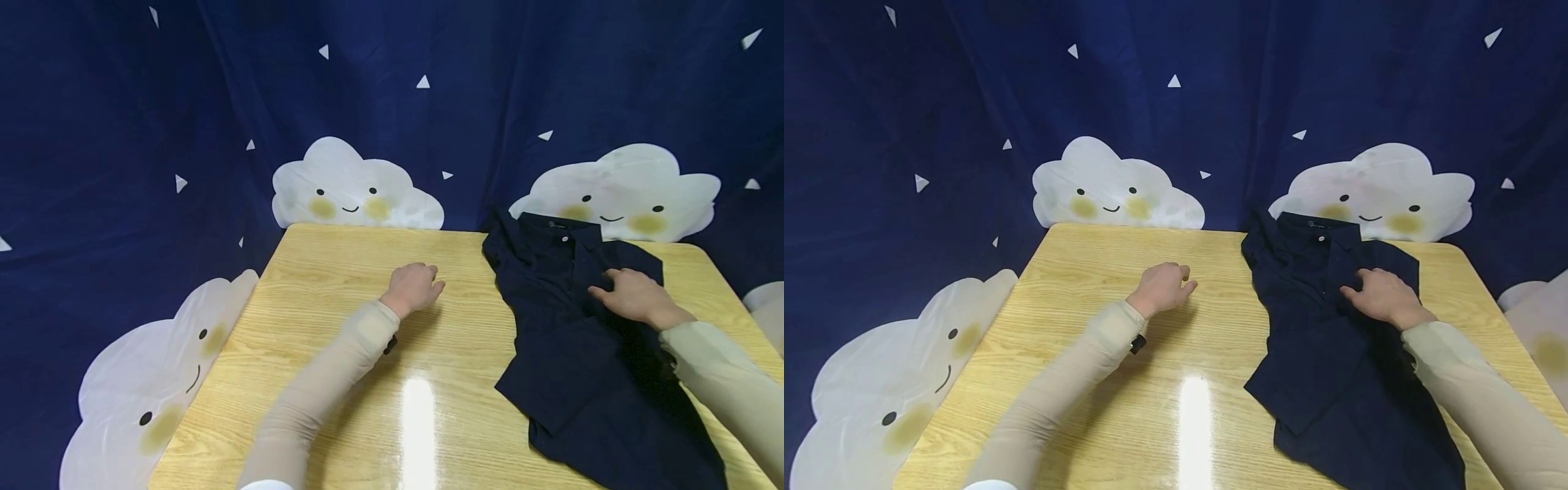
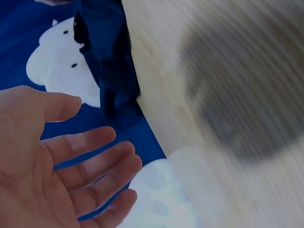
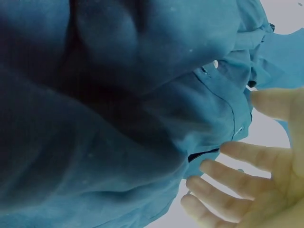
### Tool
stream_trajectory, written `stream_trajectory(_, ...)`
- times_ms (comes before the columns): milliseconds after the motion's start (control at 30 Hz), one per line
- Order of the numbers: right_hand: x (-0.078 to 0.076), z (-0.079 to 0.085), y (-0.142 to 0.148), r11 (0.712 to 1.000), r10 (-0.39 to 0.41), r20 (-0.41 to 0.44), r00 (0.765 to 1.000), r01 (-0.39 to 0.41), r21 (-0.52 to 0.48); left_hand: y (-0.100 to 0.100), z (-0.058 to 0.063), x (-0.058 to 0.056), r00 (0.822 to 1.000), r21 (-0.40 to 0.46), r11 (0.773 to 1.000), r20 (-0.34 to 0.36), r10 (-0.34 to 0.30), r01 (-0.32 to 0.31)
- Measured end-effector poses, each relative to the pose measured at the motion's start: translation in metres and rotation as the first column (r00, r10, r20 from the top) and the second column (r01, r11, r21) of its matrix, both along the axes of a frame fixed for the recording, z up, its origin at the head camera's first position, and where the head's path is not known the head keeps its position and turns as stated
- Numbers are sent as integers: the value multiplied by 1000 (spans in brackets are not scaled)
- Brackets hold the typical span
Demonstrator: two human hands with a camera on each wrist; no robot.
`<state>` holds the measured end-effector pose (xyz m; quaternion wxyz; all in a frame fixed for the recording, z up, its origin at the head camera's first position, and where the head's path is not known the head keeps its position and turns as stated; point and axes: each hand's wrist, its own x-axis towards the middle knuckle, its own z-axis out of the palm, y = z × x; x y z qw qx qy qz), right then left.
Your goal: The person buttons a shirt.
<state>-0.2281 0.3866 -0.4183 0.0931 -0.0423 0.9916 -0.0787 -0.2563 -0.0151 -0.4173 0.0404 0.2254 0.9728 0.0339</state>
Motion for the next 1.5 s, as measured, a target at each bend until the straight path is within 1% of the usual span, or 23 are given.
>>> stream_trajectory(67, 0, 0, 2, 1000, 1, 5, 1000, -1, -3, 6, -2, 2, 999, -7, 999, -7, -36, 36)
stream_trajectory(200, -1, -2, 7, 1000, 0, -16, 1000, 0, -14, 19, -7, 7, 994, -30, 994, -15, -107, 106)
stream_trajectory(300, -2, -4, 11, 1000, -15, -37, 999, 14, -22, 31, -11, 10, 989, -59, 988, -8, -147, 146)
stream_trajectory(367, -3, -7, 15, 999, -26, -35, 999, 25, -32, 40, -14, 13, 986, -82, 983, 0, -167, 167)
stream_trajectory(467, -5, -11, 21, 998, -29, 0, 1000, 29, -49, 54, -18, 18, 980, -105, 975, 6, -197, 197)
stream_trajectory(600, -7, -17, 28, 997, -37, 55, 998, 40, -68, 73, -26, 23, 973, -101, 968, 9, -229, 229)
stream_trajectory(733, -9, -25, 35, 996, -51, 73, 996, 56, -68, 92, -34, 26, 966, -103, 961, 1, -257, 256)
stream_trajectory(867, -11, -31, 40, 996, -58, 92, 994, 64, -64, 108, -40, 29, 959, -102, 954, 18, -281, 282)
stream_trajectory(1000, -12, -35, 43, 995, -56, 112, 992, 64, -75, 125, -45, 31, 954, -110, 948, 40, -297, 300)
stream_trajectory(1100, -13, -37, 45, 994, -49, 136, 990, 61, -91, 137, -47, 32, 953, -124, 945, 46, -298, 301)
stream_trajectory(1267, -16, -43, 48, 996, -25, 156, 987, 38, -82, 153, -50, 31, 961, -155, 949, 87, -262, 273)
stream_trajectory(1367, -19, -46, 48, 997, -21, 163, 986, 33, -73, 160, -52, 28, 967, -204, 945, 77, -244, 255)
stream_trajectory(1500, -23, -48, 45, 998, -17, 182, 983, 28, -58, 165, -57, 23, 970, -271, 932, 48, -238, 242)
